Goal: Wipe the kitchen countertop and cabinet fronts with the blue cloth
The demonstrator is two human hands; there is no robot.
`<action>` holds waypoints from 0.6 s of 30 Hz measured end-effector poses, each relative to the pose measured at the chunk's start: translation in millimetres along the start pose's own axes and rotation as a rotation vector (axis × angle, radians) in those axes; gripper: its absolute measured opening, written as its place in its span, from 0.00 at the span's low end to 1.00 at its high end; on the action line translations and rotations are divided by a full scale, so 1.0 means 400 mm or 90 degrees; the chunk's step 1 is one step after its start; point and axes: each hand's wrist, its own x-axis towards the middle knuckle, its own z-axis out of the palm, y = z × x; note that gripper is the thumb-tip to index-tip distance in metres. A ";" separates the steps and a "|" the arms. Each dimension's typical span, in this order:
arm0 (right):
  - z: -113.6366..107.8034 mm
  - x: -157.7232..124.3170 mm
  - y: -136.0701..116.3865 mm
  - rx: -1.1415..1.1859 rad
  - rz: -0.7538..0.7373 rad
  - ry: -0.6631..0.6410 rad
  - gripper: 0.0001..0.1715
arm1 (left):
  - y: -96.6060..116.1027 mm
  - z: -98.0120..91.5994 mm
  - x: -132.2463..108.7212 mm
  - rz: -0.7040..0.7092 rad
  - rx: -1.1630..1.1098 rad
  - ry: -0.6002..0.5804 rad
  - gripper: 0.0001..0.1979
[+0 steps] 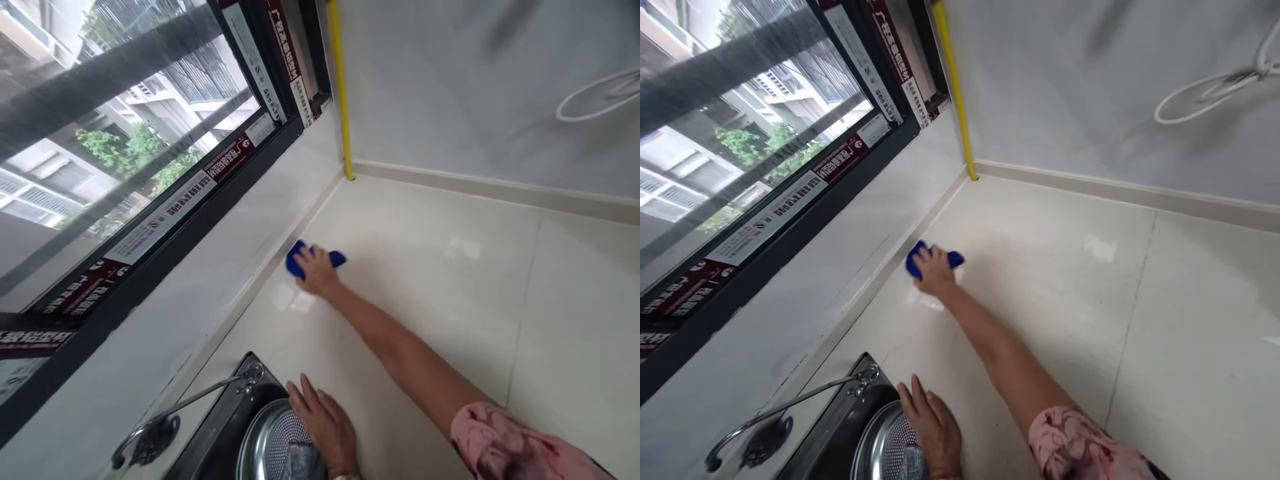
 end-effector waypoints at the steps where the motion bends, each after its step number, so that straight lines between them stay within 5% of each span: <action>1: 0.028 -0.019 -0.059 0.028 -0.058 -0.019 0.41 | -0.003 0.000 0.000 0.003 0.004 -0.015 0.28; 4: 0.095 -0.099 -0.193 0.084 -0.211 -0.057 0.38 | -0.008 0.000 0.001 -0.011 0.000 -0.040 0.29; 8: 0.123 -0.213 -0.248 0.095 -0.390 -0.115 0.31 | -0.005 0.000 0.008 -0.029 -0.020 -0.031 0.31; 13: 0.078 -0.289 -0.187 0.084 -0.430 -0.112 0.33 | 0.007 0.007 0.018 -0.052 -0.036 0.012 0.33; 18: -0.028 -0.324 -0.035 0.060 -0.221 -0.042 0.34 | 0.019 0.012 0.022 -0.054 -0.031 0.042 0.34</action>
